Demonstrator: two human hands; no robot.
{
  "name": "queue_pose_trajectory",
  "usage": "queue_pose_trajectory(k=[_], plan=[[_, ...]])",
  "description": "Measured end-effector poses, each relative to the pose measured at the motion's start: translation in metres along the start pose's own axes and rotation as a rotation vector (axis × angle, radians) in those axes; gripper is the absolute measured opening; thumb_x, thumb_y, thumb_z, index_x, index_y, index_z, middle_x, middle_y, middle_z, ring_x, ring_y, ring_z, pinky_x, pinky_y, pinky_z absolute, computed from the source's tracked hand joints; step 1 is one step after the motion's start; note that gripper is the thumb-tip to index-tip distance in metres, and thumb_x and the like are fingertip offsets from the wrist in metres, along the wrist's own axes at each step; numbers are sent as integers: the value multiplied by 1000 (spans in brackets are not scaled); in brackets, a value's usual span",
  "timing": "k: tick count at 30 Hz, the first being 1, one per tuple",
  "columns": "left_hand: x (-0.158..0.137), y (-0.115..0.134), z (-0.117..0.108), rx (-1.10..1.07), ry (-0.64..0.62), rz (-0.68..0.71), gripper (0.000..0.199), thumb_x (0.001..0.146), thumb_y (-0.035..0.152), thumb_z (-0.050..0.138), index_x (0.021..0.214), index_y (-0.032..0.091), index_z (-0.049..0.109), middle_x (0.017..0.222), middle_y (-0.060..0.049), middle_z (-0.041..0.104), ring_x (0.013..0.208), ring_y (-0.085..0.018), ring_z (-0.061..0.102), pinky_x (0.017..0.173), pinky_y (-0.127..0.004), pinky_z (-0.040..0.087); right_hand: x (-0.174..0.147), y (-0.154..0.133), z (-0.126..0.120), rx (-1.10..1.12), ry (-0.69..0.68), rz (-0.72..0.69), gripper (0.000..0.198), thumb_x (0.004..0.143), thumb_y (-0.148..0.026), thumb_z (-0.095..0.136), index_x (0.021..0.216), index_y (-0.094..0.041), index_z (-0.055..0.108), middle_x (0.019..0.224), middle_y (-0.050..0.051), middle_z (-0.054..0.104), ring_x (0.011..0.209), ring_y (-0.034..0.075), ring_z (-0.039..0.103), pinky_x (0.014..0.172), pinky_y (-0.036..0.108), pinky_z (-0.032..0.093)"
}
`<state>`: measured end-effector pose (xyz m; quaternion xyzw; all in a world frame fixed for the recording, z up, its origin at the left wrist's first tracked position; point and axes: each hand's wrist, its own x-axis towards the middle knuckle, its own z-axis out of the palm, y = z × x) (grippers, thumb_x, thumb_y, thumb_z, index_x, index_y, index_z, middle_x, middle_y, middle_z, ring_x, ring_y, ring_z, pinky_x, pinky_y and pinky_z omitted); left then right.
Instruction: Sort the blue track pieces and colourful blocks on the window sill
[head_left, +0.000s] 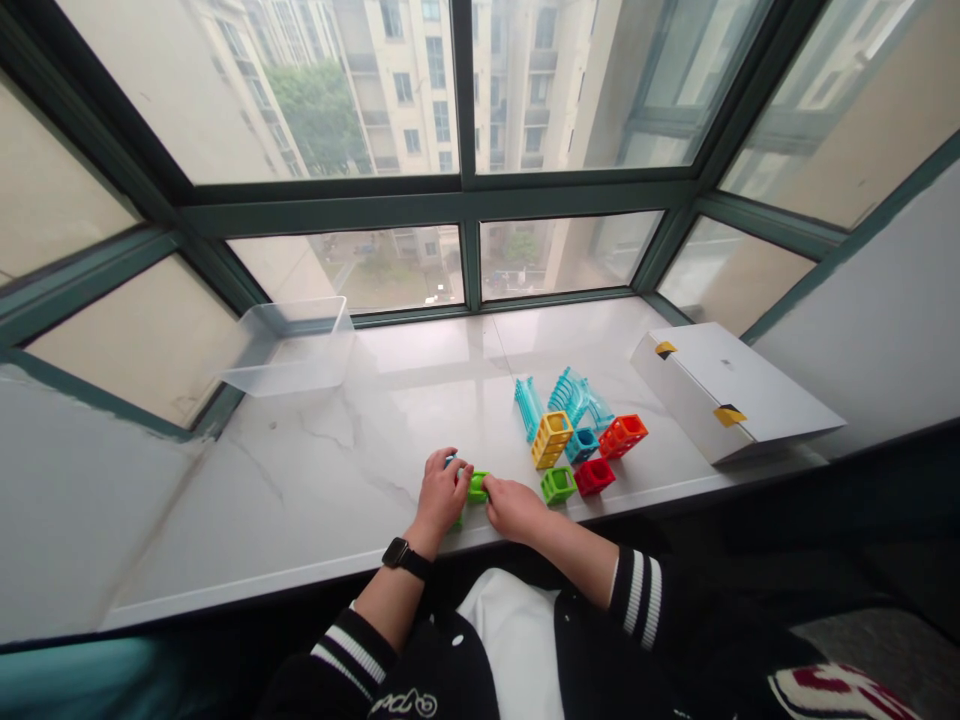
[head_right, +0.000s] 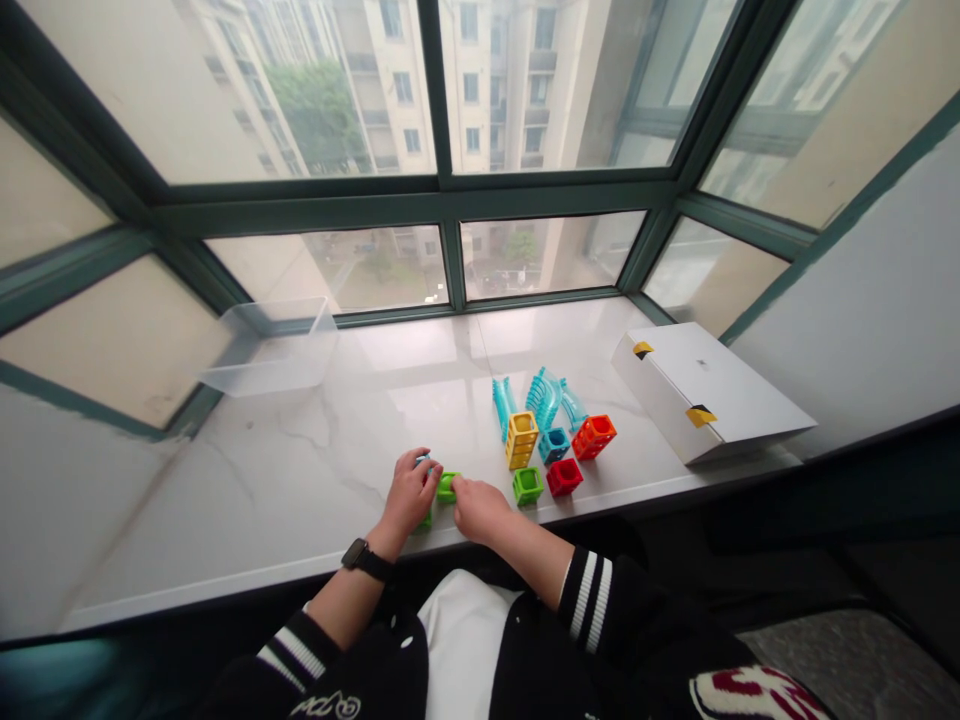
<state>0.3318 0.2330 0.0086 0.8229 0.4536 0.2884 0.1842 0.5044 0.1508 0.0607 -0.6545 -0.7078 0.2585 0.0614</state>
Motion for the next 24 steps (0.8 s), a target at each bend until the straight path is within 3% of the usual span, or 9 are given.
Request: queue_pose_trajectory(k=[6, 12, 17, 21, 24], plan=[[0, -3, 2, -31, 37, 23, 36, 110, 34, 38, 113, 21, 71, 130, -14, 65, 131, -30, 55, 118, -55, 44, -8, 7, -14, 199, 175, 23, 29, 92, -15, 57, 120, -20, 60, 111, 10, 77, 98, 26, 74, 84, 34, 53], [2, 0, 5, -73, 85, 17, 36, 110, 34, 36, 120, 21, 69, 130, -14, 66, 129, -30, 56, 118, -56, 43, -26, 8, -30, 610, 345, -181, 39, 90, -12, 58, 127, -24, 51, 113, 7, 75, 99, 20, 74, 85, 34, 59], [10, 1, 6, -72, 58, 9, 38, 109, 36, 36, 125, 20, 67, 131, -15, 67, 130, -32, 56, 116, -59, 43, -38, 8, -41, 703, 428, -295, 46, 84, -5, 54, 126, -25, 51, 111, 7, 75, 101, 20, 75, 86, 36, 61], [18, 19, -12, -49, 116, -8, 40, 109, 42, 37, 126, 21, 67, 142, -16, 61, 138, -35, 49, 118, -63, 38, -44, 10, -47, 712, 476, -320, 46, 84, -5, 55, 125, -24, 51, 110, 7, 76, 99, 21, 75, 86, 37, 62], [22, 47, -40, -182, 119, 88, 41, 111, 43, 34, 135, 23, 61, 138, -13, 60, 133, -30, 53, 117, -57, 41, -45, 11, -49, 714, 494, -315, 45, 84, -5, 55, 125, -24, 51, 110, 7, 76, 98, 21, 75, 84, 37, 62]])
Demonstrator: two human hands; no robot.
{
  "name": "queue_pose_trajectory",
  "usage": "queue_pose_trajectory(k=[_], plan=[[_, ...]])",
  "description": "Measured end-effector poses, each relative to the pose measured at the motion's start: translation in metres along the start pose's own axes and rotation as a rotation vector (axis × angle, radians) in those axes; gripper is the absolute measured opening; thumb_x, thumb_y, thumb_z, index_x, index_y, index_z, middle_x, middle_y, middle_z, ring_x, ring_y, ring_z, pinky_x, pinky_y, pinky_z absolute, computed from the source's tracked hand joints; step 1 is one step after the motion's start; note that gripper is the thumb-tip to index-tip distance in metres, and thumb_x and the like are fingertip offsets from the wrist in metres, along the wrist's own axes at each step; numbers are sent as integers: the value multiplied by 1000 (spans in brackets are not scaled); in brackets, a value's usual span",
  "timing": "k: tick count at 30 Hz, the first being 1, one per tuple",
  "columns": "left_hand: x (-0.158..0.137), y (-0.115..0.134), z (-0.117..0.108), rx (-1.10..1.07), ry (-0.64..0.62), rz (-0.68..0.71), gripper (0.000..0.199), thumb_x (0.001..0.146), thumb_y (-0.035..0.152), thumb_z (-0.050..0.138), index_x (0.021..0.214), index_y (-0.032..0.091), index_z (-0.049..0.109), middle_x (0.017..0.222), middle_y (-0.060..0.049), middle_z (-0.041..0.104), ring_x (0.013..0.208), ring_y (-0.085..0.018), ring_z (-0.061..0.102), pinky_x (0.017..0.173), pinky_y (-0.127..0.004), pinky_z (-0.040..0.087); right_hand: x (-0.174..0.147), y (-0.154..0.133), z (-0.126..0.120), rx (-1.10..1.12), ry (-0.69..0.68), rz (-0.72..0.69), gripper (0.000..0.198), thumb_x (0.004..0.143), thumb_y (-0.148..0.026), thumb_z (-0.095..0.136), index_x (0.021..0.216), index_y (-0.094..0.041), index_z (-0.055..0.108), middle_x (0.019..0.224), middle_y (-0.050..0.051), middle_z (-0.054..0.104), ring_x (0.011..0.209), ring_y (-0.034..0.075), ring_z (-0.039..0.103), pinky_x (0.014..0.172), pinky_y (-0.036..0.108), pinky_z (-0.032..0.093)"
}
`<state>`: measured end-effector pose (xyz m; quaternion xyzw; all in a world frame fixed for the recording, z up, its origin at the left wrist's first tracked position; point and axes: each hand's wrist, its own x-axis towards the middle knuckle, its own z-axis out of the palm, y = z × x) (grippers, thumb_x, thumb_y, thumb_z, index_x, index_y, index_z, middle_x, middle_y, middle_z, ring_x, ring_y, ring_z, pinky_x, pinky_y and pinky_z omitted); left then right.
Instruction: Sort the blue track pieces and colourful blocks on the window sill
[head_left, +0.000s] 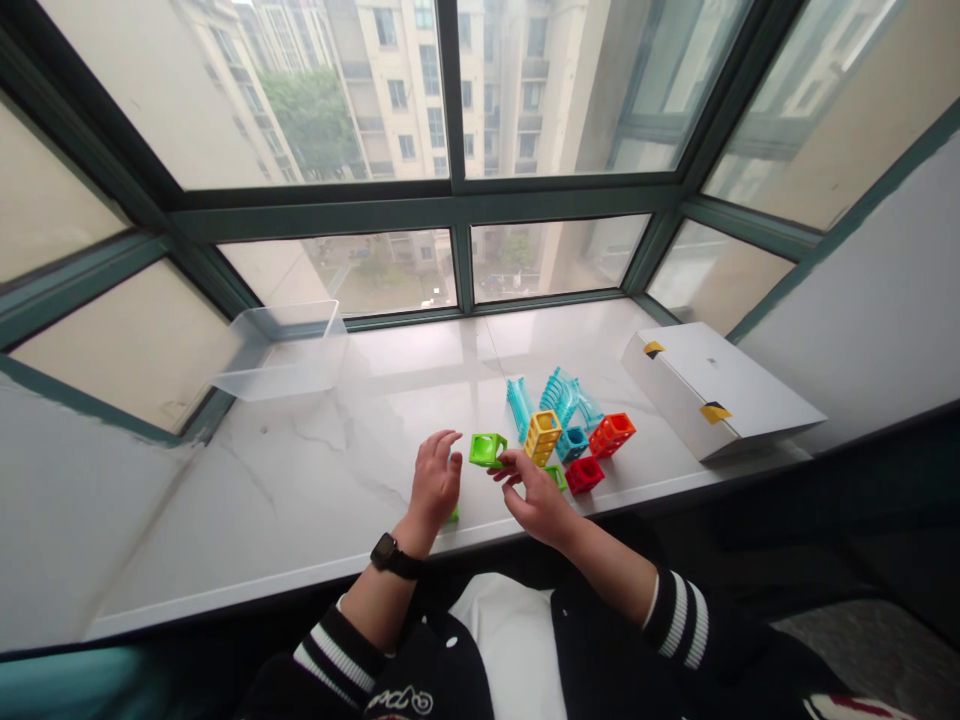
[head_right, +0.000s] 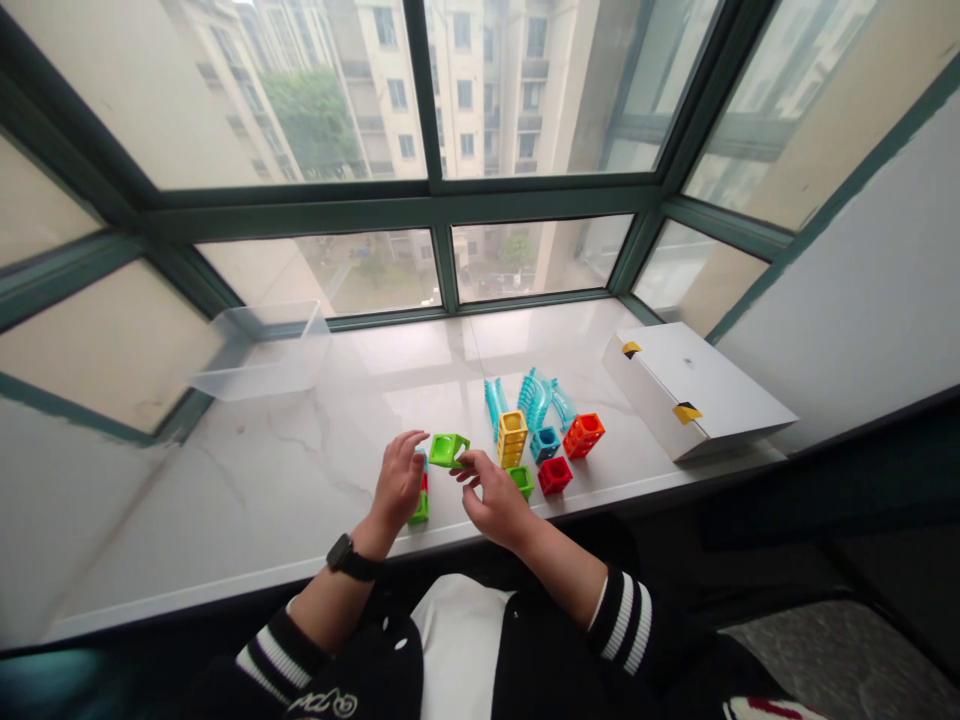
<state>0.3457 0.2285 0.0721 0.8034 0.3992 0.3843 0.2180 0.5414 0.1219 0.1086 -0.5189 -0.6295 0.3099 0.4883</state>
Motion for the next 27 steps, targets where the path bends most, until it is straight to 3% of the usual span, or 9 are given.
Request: queue_pose_trajectory(k=[3, 8, 12, 17, 21, 27], plan=[[7, 35, -20, -183, -7, 27, 42, 109, 48, 43, 142, 25, 54, 133, -12, 58, 112, -24, 62, 99, -45, 55, 1, 0, -1, -1, -9, -1, 44, 85, -5, 55, 125, -25, 50, 107, 6, 75, 97, 20, 75, 83, 36, 62], [12, 73, -35, -203, -77, -22, 45, 100, 48, 64, 139, 27, 59, 121, -8, 57, 88, -18, 62, 86, -38, 58, 5, -6, -5, -119, -42, -88, 42, 85, -5, 56, 122, -25, 53, 107, 4, 70, 94, 19, 71, 83, 36, 61], [12, 75, -32, -292, -87, -105, 35, 98, 40, 66, 130, 26, 65, 115, -7, 60, 90, -19, 66, 84, -36, 59, 6, -11, -10, -178, -45, -149, 46, 86, -4, 56, 126, -26, 55, 108, 5, 69, 93, 20, 69, 83, 37, 60], [11, 66, -26, -569, -75, -264, 39, 97, 41, 66, 132, 24, 64, 121, -9, 65, 96, -21, 71, 87, -38, 61, 6, -11, -18, -128, -59, -233, 58, 91, -6, 55, 145, -29, 52, 116, 7, 67, 99, 21, 68, 86, 39, 62], [9, 64, -23, -830, -38, -408, 47, 96, 44, 69, 136, 24, 59, 126, -10, 66, 108, -25, 71, 95, -43, 61, 6, -9, -24, -117, 21, -257, 66, 97, -13, 57, 158, -32, 41, 122, 9, 65, 103, 22, 67, 86, 40, 63], [5, 73, -17, -1079, -107, -453, 40, 98, 43, 63, 132, 24, 57, 126, -11, 68, 112, -27, 72, 98, -49, 61, 9, -15, -31, -128, 110, -243, 64, 100, -27, 65, 158, -31, 42, 138, 13, 59, 119, 27, 64, 88, 43, 66]])
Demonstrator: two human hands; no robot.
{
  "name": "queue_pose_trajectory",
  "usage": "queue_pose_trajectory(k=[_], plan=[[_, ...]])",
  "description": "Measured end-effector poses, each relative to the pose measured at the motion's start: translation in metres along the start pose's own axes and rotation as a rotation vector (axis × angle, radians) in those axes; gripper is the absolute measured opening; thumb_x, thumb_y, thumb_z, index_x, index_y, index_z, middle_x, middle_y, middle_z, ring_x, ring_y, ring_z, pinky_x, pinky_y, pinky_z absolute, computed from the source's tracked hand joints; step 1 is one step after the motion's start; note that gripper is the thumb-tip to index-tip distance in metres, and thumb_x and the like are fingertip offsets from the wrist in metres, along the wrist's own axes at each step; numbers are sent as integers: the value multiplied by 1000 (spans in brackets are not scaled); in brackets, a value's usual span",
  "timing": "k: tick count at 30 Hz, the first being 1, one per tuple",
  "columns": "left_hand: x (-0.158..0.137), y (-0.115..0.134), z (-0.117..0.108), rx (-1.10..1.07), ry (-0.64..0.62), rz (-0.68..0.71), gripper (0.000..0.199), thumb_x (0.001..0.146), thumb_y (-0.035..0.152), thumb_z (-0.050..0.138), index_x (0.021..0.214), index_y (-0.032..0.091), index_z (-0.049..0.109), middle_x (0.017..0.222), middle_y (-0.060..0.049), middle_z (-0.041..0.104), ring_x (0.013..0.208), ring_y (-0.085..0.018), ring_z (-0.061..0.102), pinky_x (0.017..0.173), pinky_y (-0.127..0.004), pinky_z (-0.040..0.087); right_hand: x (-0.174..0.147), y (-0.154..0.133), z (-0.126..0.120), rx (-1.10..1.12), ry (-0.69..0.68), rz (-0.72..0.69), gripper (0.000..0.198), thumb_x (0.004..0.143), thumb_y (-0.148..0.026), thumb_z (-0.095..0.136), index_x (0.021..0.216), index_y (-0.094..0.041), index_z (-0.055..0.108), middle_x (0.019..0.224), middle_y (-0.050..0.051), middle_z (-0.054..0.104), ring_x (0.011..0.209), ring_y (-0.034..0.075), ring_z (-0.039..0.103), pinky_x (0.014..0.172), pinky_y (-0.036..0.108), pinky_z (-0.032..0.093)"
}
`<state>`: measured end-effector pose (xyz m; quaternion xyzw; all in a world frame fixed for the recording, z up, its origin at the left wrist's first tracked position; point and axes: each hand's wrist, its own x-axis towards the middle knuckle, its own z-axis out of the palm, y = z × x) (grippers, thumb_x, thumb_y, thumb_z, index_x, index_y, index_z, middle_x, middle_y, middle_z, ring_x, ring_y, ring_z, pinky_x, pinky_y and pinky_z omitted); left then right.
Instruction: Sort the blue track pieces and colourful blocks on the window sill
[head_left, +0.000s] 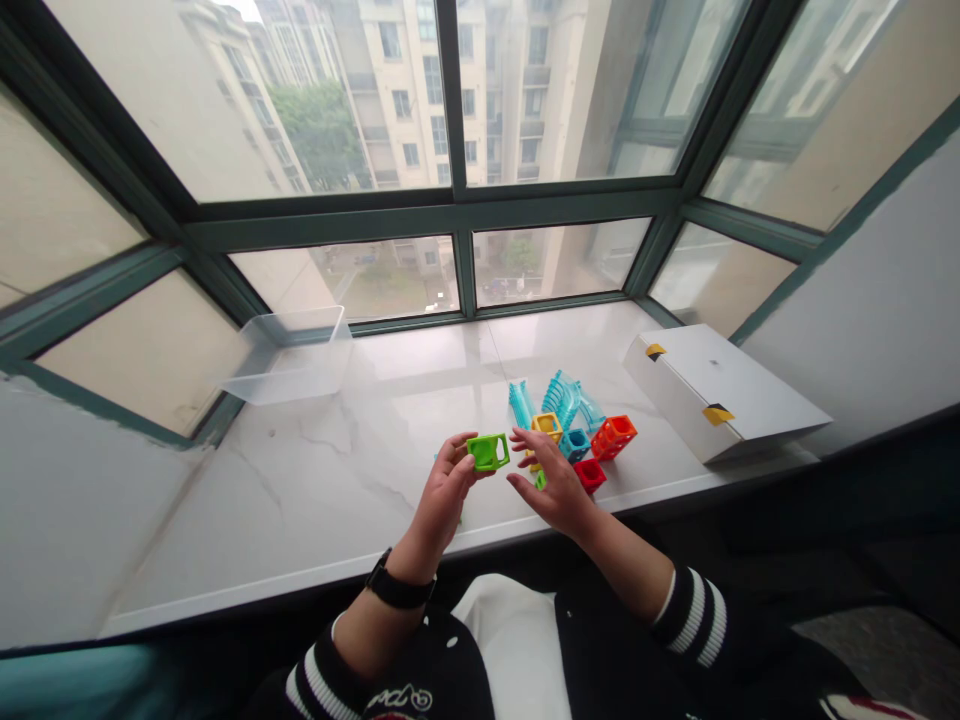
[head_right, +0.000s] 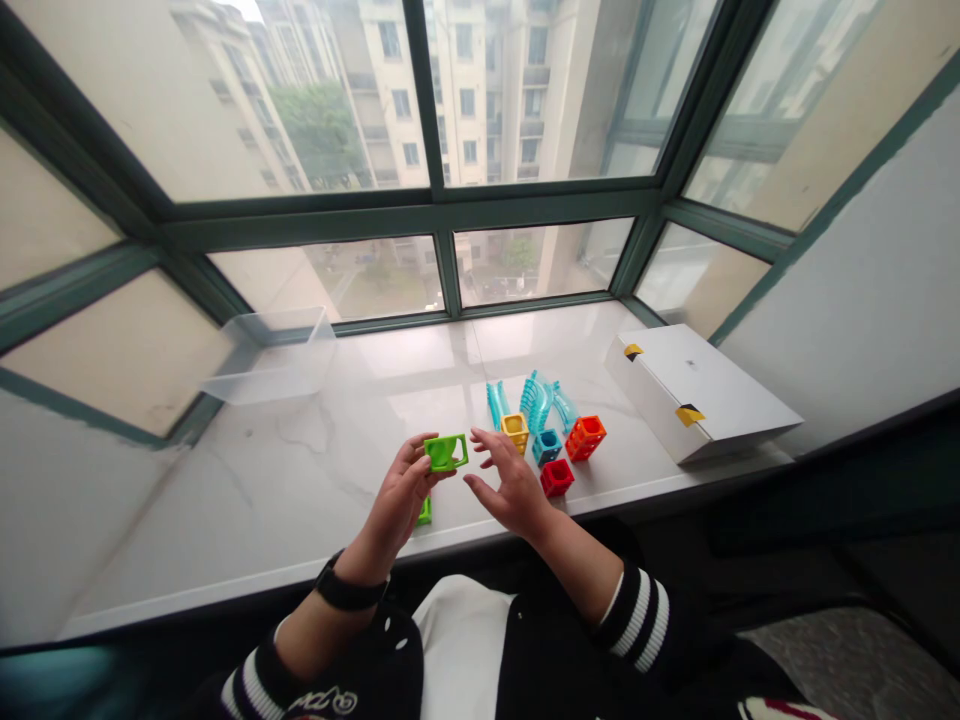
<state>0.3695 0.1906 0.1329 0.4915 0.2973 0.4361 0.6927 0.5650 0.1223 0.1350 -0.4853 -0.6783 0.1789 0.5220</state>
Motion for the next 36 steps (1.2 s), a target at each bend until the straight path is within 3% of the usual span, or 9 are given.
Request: queue_pose_trajectory(k=[8, 15, 21, 28, 36], plan=[[-3, -8, 14, -48, -144, -90, 42, 102, 52, 57, 134, 25, 54, 133, -13, 69, 117, -29, 72, 105, -56, 57, 0, 0, -9, -7, -10, 16, 53, 102, -29, 63, 154, -29, 51, 140, 13, 63, 122, 29, 65, 93, 44, 65], [-3, -22, 13, 36, -150, -128, 45, 98, 50, 67, 136, 26, 63, 133, -11, 70, 117, -28, 71, 96, -46, 62, -7, 5, -30, -18, -62, -15, 50, 100, -26, 67, 149, -30, 57, 141, 12, 64, 125, 28, 64, 92, 41, 64], [6, -46, 13, 295, -217, 8, 45, 100, 54, 64, 132, 23, 68, 127, -12, 73, 111, -27, 71, 95, -44, 61, -22, 11, -58, -87, -92, 4, 50, 98, -25, 69, 147, -31, 59, 139, 11, 67, 122, 29, 68, 98, 45, 62], [8, -65, 22, 674, -296, 192, 43, 94, 36, 74, 135, 27, 63, 133, -10, 68, 122, -27, 67, 105, -49, 57, -37, 23, -92, -218, -59, 71, 49, 95, -26, 71, 143, -31, 63, 133, 9, 71, 122, 31, 68, 110, 51, 56], [21, -93, 32, 885, -364, 304, 62, 84, 26, 83, 141, 28, 56, 136, -12, 65, 125, -31, 65, 109, -53, 54, -47, 45, -100, -285, -106, 131, 48, 92, -27, 75, 139, -29, 67, 128, 10, 74, 119, 32, 69, 109, 56, 54]])
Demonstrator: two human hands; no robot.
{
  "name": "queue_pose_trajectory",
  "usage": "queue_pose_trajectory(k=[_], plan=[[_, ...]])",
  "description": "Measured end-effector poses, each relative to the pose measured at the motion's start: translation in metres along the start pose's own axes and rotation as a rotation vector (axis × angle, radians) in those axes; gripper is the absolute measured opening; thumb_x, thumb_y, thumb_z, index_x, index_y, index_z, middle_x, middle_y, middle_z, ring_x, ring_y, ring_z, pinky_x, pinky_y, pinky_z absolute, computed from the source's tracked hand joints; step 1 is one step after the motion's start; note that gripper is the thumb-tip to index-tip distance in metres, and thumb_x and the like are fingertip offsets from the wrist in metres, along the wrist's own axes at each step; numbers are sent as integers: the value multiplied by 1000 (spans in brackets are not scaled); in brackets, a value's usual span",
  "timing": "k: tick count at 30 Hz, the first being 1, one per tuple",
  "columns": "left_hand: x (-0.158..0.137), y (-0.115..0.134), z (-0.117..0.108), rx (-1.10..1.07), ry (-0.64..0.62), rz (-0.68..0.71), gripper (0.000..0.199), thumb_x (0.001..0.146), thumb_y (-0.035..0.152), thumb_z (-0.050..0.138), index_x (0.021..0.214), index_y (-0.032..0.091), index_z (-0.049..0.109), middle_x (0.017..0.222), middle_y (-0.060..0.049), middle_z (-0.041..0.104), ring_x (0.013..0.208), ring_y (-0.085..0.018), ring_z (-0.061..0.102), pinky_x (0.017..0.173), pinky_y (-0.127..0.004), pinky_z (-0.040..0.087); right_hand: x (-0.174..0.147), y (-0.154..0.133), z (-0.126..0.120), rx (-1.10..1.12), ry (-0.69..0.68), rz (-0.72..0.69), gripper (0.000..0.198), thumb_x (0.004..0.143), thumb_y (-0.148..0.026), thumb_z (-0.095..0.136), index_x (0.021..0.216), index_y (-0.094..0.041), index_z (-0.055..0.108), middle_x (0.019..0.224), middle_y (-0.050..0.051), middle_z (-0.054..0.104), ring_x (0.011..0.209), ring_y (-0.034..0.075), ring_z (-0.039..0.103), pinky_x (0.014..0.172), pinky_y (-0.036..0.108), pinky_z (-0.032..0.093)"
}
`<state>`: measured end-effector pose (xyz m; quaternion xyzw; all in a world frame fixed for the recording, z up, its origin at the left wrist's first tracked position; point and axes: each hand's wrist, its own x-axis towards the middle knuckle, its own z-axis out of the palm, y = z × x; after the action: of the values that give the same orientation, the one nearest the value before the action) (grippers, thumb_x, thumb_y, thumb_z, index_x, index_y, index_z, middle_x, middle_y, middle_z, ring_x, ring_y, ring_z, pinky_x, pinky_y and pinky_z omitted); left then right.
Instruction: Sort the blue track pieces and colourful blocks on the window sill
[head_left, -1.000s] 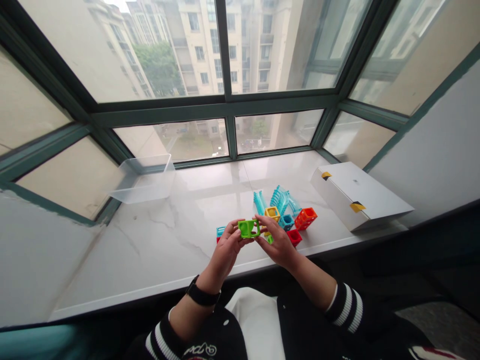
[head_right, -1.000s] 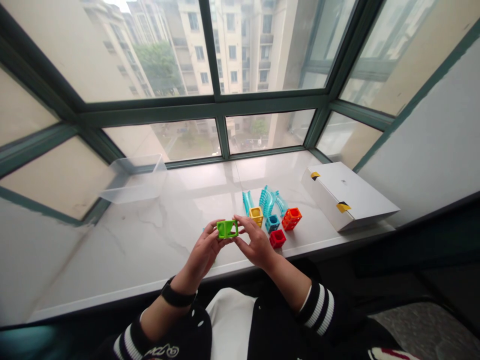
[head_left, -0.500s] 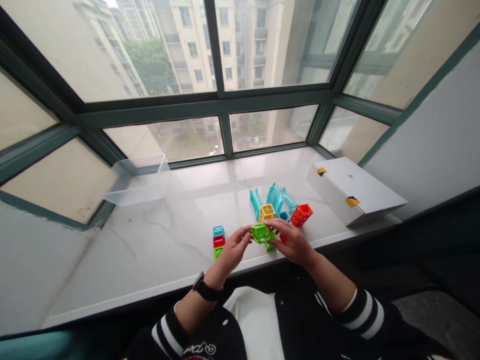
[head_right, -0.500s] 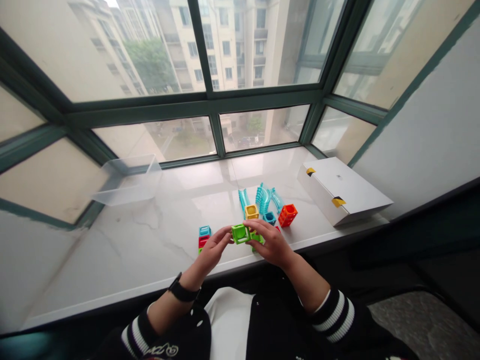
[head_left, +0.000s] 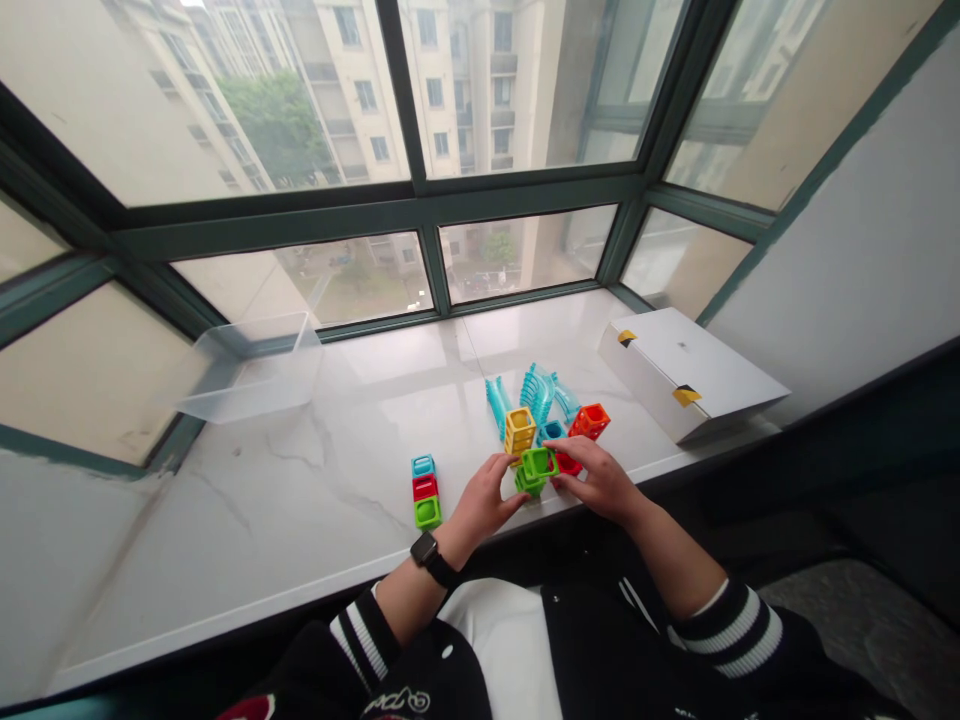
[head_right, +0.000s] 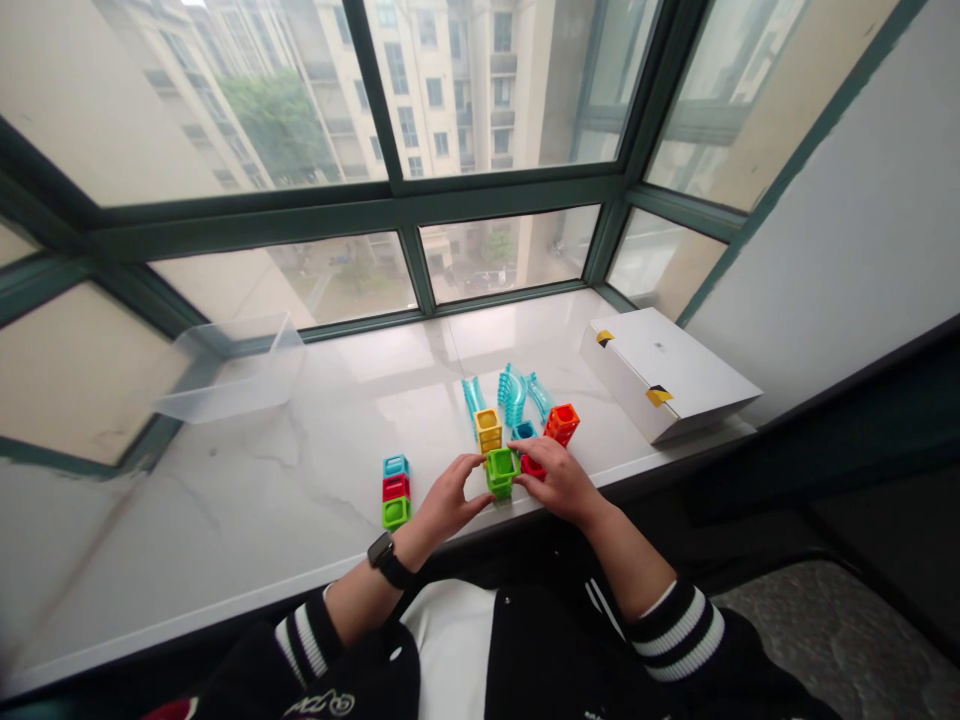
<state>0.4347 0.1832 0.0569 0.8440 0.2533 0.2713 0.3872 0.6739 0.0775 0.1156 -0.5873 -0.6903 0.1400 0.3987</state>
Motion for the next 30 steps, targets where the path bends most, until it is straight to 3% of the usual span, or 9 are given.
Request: queue_pose_trajectory(k=[13, 22, 30], plan=[[0, -10, 14, -14, 1, -28, 61, 89, 29, 79, 144, 29, 53, 137, -11, 65, 129, -31, 64, 110, -54, 54, 0, 19, 10, -1, -69, 31, 49, 90, -23, 76, 139, -26, 68, 126, 11, 75, 116, 31, 68, 107, 56, 53], [0, -15, 24, -115, 37, -83, 72, 88, 22, 78, 152, 28, 46, 134, -12, 69, 123, -29, 69, 109, -55, 56, 1, 28, 18, -22, -131, 25, 53, 89, -22, 78, 140, -25, 67, 124, 11, 76, 115, 31, 66, 106, 57, 51], [4, -10, 20, -113, 36, -78, 47, 87, 21, 78, 130, 26, 63, 123, -9, 71, 115, -27, 71, 103, -51, 59, 3, 31, 23, -35, -138, 42, 52, 89, -21, 78, 140, -25, 67, 125, 11, 76, 115, 31, 67, 106, 55, 51]])
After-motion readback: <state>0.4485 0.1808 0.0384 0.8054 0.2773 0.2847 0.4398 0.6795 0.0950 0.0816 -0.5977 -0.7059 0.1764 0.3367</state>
